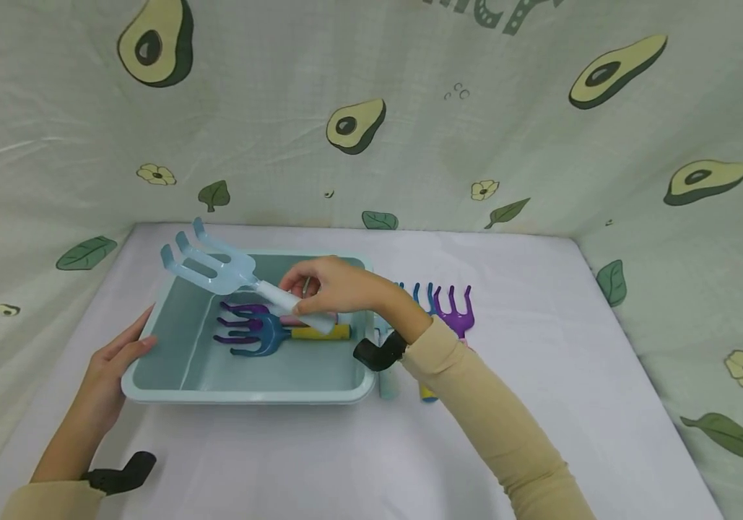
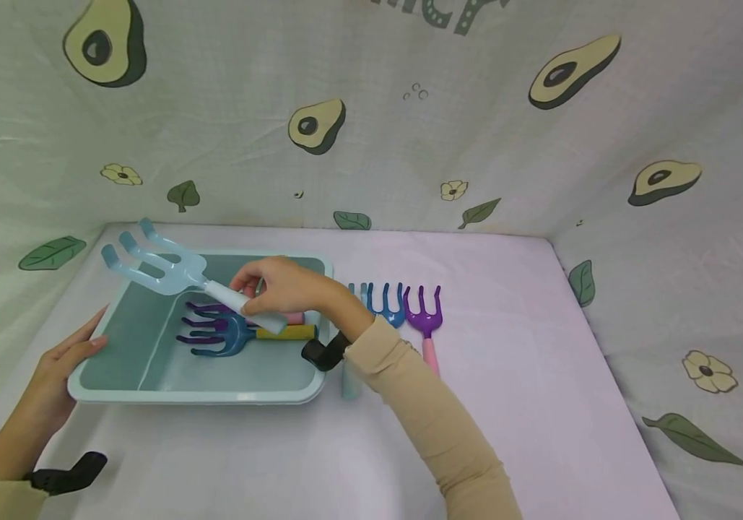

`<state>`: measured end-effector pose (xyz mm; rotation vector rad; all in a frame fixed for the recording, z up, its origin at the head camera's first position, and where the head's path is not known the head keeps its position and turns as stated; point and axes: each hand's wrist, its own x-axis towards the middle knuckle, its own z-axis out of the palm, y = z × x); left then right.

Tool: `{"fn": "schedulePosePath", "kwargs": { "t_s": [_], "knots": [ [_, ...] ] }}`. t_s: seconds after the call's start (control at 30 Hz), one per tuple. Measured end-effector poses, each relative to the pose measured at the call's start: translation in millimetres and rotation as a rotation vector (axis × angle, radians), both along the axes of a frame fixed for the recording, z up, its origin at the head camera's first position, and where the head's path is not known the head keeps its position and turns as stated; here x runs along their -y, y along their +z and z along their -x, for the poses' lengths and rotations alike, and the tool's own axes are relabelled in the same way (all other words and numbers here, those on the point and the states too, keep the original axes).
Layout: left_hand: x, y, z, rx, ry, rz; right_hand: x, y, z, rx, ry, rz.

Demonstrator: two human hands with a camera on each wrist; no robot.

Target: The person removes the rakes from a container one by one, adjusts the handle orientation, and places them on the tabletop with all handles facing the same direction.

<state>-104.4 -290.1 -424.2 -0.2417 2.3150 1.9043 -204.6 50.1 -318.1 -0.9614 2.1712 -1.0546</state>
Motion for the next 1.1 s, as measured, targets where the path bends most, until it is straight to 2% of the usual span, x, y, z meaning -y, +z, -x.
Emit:
{"fn": "schedulePosePath", "kwargs": {
  "t_s": [0.23, 0.43, 0.87, 1.1],
  "knots": [
    [0.3, 0.8, 1.0, -0.015, -0.008, -0.025, -18.2, 4.0, -6.7, -0.039, -0.048, 0.017],
    [-1.2, 1.6, 2.6, -0.031, -0.015, -0.057, -40.6, 3.1, -14.8, -0.059, -0.125, 0.054],
    [-1.1, 2.7, 2.5, -0.023, -0.011, -0.066, -98.8, -7.9, -37.4, 0.033, -0.394, 0.076],
    [-0.9, 3.7, 3.4, 0.005, -0.012, -0.074, -130.4, -16.3, -52.0, 0.073, -0.506, 0.086]
  ]
}}
